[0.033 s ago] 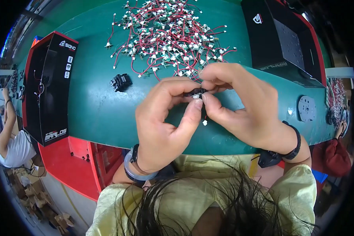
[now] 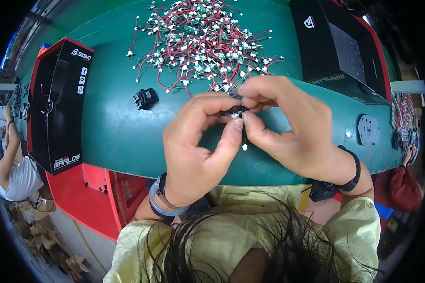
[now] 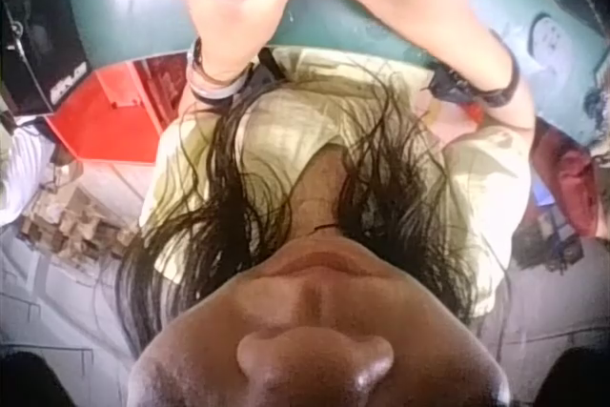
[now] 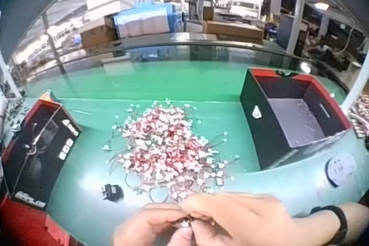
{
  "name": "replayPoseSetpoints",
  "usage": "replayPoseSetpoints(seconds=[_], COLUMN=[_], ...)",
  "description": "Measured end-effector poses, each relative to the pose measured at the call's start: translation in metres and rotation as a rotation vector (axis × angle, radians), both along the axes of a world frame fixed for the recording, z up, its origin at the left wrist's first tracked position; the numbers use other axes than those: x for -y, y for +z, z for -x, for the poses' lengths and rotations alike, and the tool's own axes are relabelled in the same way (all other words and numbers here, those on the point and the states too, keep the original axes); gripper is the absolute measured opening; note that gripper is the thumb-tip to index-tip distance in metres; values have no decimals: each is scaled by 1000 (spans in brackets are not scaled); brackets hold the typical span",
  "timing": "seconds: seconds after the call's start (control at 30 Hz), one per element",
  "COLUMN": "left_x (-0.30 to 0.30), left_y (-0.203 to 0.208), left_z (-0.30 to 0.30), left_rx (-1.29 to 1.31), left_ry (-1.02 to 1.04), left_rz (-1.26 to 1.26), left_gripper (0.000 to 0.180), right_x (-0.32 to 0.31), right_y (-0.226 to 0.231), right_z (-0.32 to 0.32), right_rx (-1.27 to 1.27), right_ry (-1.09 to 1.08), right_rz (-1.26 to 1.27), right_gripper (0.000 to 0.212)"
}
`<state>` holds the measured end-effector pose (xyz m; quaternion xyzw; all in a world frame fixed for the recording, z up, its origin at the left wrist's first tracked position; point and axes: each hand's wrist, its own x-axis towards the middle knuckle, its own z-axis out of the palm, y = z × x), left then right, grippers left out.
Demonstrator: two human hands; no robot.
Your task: Manually assemble and wire small electronic components at a factory workbench.
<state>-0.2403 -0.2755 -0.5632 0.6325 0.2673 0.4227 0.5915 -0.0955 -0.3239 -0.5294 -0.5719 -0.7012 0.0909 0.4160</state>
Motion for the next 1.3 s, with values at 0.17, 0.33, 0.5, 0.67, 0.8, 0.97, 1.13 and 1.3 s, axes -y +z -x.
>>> replayPoseSetpoints(seconds=[0.17,0.33,0.5,0.67,0.8,0.97,1.13,1.3], left_x=[1,0,-2,-5,-4,-3,-5,1], left_y=[-4,0,0,-1,0,1,9,17], left_z=[0,5,3,3,3,5,8,8], left_rx=[-21,-80,-98,-122,-153,-110,135,144], left_ry=[17,-27,11,31,16,34,-72,-70], left_rz=[-46,7,-51,-150,-148,-76,344,384], left_gripper=[20,21,22,23,21,22,29,33], right_x=[2,3,0,-1,0,-1,0,0], right_y=[-2,-3,1,1,-1,-5,0,7], right_z=[3,0,-6,-10,-8,2,-4,-7], right_rx=[-91,-53,-47,-71,-61,-171,-161,-309], right_ry=[-1,-10,30,68,67,11,152,157], right_rz=[56,70,118,162,177,157,110,250], right_gripper=[27,24,27,28,28,28,21,14])
